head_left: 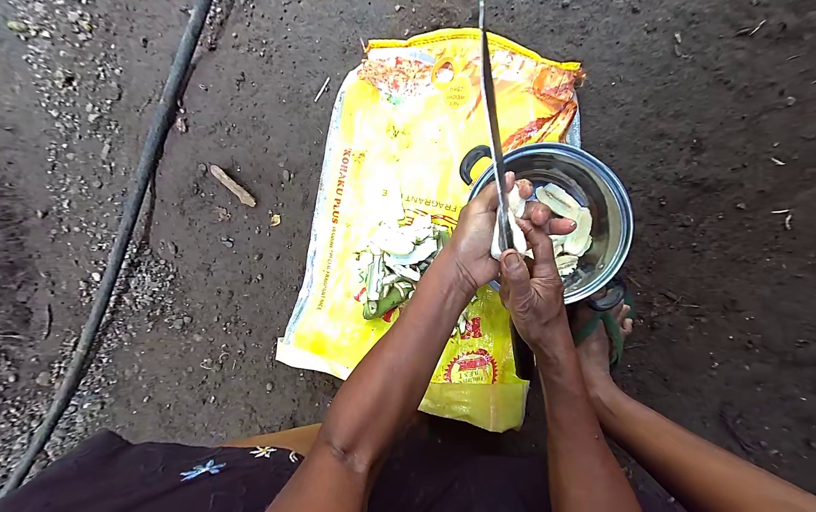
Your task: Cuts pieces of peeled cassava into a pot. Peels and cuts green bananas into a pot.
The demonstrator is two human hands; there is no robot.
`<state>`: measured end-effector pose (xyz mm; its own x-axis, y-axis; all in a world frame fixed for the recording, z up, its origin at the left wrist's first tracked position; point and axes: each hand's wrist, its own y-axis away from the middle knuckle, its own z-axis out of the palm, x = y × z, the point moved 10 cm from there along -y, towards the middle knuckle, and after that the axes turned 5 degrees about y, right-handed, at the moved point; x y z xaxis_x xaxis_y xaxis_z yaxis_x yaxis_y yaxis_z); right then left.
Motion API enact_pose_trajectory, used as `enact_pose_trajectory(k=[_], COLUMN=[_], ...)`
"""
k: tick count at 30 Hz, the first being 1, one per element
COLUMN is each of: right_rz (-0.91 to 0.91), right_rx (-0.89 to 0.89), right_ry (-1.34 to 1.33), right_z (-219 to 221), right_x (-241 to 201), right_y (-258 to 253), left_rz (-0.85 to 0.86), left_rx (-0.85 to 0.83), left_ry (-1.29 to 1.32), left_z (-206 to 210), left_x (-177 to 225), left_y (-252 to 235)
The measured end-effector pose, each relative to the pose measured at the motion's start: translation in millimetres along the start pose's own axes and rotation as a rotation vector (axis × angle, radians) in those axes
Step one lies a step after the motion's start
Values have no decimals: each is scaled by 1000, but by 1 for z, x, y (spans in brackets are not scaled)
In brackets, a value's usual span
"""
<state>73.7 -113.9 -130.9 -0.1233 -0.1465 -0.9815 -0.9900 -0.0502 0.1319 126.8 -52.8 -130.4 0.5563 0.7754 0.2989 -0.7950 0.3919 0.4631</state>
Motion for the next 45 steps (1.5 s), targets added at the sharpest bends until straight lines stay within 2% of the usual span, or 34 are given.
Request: enact_pose_trajectory(k=[4,10,15,18,21,25,29,34,38,43,45], right_rz=[33,272,416,318,132,5,-7,24,82,86,77], right_rx=[19,80,134,96,-75,-210,-209,-180,-200,-222,-220], right_ry=[0,-261,68,80,-79,-175,-243,-371,-561,-612,-596], right_z=[-12,-19,-43,-40,-19,3,8,0,4,10,10], right_x=[5,21,40,24,-8,-32,-27,-17,-14,-17,-17], right_y=[-2,-5,-2,-4,-3,3,2,-2,-1,1,2], left_rz=[-16,-9,44,57,103,177,269,227,199,186,189], left_rx=[50,117,166,164,172,255,323,193,58,22,63], left_ry=[-34,-191,-143,-13,132,114,11,-84,60,39,34], left_z=[5,-14,-24,-23,-19,-21,-20,-5,6,1,-5], left_x=[-8,2,18,20,27,36,42,45,46,44,42], left_y=[-1,-13,-9,-9,-9,-7,-2,-4,-5,-6,-7])
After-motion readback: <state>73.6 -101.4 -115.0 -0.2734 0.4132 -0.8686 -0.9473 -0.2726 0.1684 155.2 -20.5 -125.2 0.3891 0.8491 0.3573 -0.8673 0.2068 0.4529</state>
